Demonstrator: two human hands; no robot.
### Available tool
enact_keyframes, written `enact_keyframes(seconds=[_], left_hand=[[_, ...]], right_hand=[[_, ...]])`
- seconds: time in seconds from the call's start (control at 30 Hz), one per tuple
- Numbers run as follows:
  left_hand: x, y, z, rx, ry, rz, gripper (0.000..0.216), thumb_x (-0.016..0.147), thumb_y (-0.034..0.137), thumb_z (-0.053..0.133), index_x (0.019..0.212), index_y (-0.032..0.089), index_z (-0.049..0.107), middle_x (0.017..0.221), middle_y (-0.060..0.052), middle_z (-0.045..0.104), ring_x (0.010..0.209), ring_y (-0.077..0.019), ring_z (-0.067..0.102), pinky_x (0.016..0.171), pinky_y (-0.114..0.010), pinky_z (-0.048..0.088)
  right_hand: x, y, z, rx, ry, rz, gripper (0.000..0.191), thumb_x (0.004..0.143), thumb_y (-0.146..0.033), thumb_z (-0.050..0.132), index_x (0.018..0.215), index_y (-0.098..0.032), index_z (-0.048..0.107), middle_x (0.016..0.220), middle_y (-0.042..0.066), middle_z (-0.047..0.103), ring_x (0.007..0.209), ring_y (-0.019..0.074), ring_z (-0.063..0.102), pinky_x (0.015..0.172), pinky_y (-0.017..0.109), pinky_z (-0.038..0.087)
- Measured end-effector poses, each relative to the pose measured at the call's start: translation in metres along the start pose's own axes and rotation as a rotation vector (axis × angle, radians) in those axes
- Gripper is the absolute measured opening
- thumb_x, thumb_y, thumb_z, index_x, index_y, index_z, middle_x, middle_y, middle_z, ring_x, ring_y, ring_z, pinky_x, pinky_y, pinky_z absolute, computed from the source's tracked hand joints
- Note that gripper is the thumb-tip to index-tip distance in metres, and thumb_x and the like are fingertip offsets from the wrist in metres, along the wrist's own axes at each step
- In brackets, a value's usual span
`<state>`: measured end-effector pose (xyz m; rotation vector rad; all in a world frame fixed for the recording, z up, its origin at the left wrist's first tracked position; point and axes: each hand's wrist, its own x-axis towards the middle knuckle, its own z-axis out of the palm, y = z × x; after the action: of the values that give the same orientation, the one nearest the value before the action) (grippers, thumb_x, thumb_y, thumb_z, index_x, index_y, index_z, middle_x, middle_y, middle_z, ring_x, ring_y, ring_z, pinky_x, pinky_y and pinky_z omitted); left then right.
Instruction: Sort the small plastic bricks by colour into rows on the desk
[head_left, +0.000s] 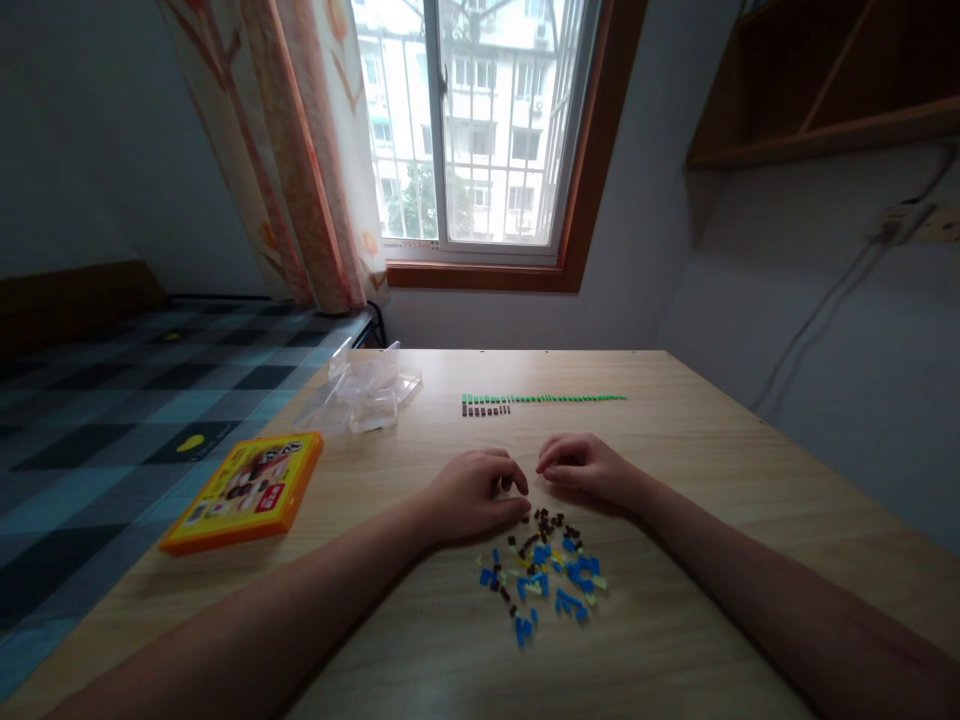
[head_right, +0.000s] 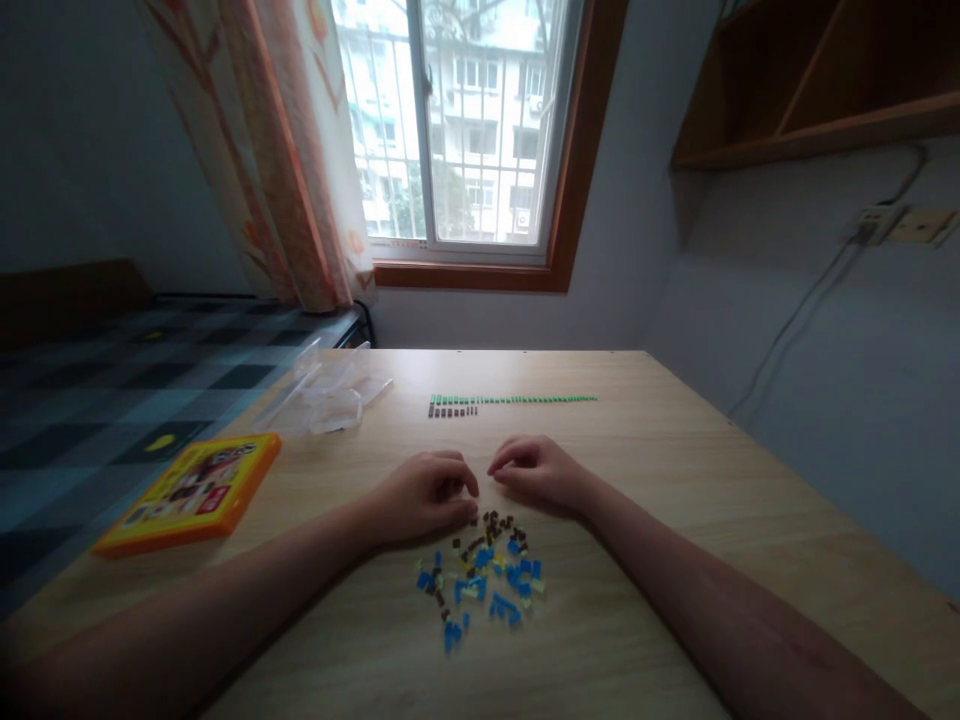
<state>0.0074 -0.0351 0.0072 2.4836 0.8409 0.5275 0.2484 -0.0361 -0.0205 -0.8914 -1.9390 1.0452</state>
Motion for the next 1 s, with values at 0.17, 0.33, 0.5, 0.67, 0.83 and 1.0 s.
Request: enact_keyframes(seconds=[0.17, 0.33, 0.5, 0.67, 0.83, 1.0], left_hand=[[-0.001, 0.000, 0.000, -0.048, -0.051, 0.030, 0.015, 0.077, 0.029, 0.068, 0.088, 0.022, 0.075, 0.081, 0.000, 0.062, 0.070, -0.0114, 0.055, 0.065, -0.022, 0.042], [-0.001, 0.004, -0.001, -0.075, -0.062, 0.021, 0.013, 0.075, 0.027, 0.070, 0.085, 0.021, 0.076, 0.081, 0.000, 0.061, 0.068, -0.0108, 0.056, 0.065, -0.022, 0.043], [-0.002, 0.008, 0.000, -0.056, -0.071, 0.032, 0.011, 0.075, 0.027, 0.071, 0.083, 0.022, 0.077, 0.081, 0.000, 0.062, 0.069, -0.0112, 0.056, 0.066, -0.022, 0.044], [-0.001, 0.007, 0.002, -0.021, -0.074, 0.049, 0.010, 0.075, 0.024, 0.070, 0.082, 0.023, 0.077, 0.082, 0.000, 0.064, 0.071, -0.0117, 0.057, 0.068, -0.022, 0.045], [0.000, 0.004, 0.005, 0.012, -0.052, 0.028, 0.013, 0.079, 0.022, 0.065, 0.085, 0.024, 0.077, 0.083, 0.000, 0.065, 0.073, -0.0118, 0.059, 0.068, -0.022, 0.044], [0.000, 0.003, 0.007, 0.039, -0.038, 0.036, 0.014, 0.083, 0.026, 0.064, 0.087, 0.025, 0.078, 0.082, -0.001, 0.065, 0.074, -0.0128, 0.060, 0.069, -0.023, 0.045]], right_hand=[[-0.009, -0.010, -0.001, -0.033, -0.153, -0.006, 0.016, 0.079, -0.028, 0.073, 0.086, -0.015, 0.077, 0.088, 0.007, 0.067, 0.076, 0.0154, 0.061, 0.068, 0.028, 0.048], [-0.009, -0.016, -0.001, -0.105, -0.221, -0.040, 0.017, 0.080, -0.030, 0.072, 0.086, -0.015, 0.078, 0.082, 0.006, 0.066, 0.076, 0.0154, 0.061, 0.068, 0.026, 0.049], [-0.011, -0.019, -0.002, -0.166, -0.267, -0.080, 0.012, 0.079, -0.025, 0.072, 0.084, -0.015, 0.077, 0.079, 0.005, 0.065, 0.077, 0.0156, 0.061, 0.071, 0.026, 0.049], [-0.017, -0.026, -0.004, -0.192, -0.280, -0.045, 0.012, 0.079, -0.021, 0.070, 0.086, -0.016, 0.078, 0.080, 0.004, 0.064, 0.073, 0.0136, 0.060, 0.066, 0.023, 0.048], [-0.023, -0.037, -0.008, -0.351, -0.261, -0.064, 0.014, 0.077, -0.015, 0.069, 0.087, -0.019, 0.078, 0.082, 0.004, 0.064, 0.075, 0.0135, 0.060, 0.068, 0.024, 0.048], [-0.026, -0.046, -0.002, -0.493, -0.261, -0.167, 0.016, 0.080, -0.016, 0.066, 0.090, -0.021, 0.077, 0.086, 0.005, 0.066, 0.077, 0.0145, 0.060, 0.072, 0.027, 0.048]])
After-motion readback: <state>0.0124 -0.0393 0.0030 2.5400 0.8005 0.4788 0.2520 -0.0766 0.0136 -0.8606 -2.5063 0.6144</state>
